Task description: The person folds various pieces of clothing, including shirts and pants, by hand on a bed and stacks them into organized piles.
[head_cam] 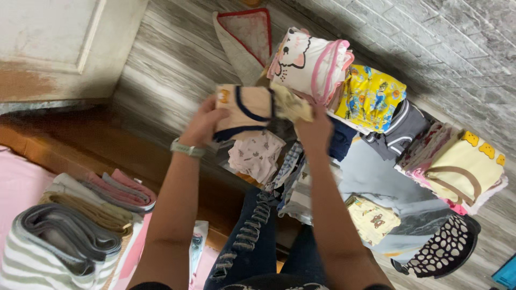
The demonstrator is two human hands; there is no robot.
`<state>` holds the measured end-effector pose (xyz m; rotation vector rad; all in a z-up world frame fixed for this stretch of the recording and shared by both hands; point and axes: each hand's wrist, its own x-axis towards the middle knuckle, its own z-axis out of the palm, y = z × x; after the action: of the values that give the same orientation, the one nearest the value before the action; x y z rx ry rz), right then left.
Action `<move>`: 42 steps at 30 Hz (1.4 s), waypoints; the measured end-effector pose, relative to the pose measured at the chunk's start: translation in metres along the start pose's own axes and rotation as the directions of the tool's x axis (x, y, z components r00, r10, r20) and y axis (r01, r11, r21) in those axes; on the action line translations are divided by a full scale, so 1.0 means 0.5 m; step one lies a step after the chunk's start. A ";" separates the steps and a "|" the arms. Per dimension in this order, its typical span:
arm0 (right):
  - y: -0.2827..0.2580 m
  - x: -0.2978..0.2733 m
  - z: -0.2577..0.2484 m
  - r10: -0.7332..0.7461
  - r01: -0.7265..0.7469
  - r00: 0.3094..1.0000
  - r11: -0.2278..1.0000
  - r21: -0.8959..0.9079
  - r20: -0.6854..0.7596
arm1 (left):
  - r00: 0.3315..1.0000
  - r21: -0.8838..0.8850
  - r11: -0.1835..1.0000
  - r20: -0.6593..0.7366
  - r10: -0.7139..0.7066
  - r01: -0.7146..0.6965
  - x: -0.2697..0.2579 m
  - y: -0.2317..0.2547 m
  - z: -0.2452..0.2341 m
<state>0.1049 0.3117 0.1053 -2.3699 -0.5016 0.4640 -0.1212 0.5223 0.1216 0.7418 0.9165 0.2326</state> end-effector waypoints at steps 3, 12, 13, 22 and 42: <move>0.025 -0.013 -0.165 -0.095 0.096 0.995 0.993 -0.069 0.011 | 0.971 -0.096 0.989 0.220 -0.090 0.113 0.067 -0.053 0.052; 0.086 -0.054 -0.337 0.122 -0.186 0.974 0.909 0.372 0.190 | 0.995 0.707 0.704 0.006 -0.099 0.066 0.241 -0.152 0.074; 0.095 -0.060 -0.334 0.189 -0.268 0.955 0.882 0.387 0.230 | 0.995 0.712 0.700 0.012 -0.099 0.061 0.234 -0.154 0.072; 0.151 -0.129 -0.450 0.021 -0.466 0.863 0.423 0.777 0.505 | 0.912 0.189 0.973 0.407 0.047 -0.134 -0.042 -0.177 0.354; 0.801 -0.351 -0.589 0.115 -0.120 0.992 0.764 0.634 0.049 | 0.945 0.597 0.772 0.328 0.013 -0.218 -0.199 -0.687 0.648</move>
<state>0.1781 -0.2099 0.0828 -1.7371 -0.1499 0.5904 0.0323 0.0669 0.0790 1.4240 0.6384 -0.0975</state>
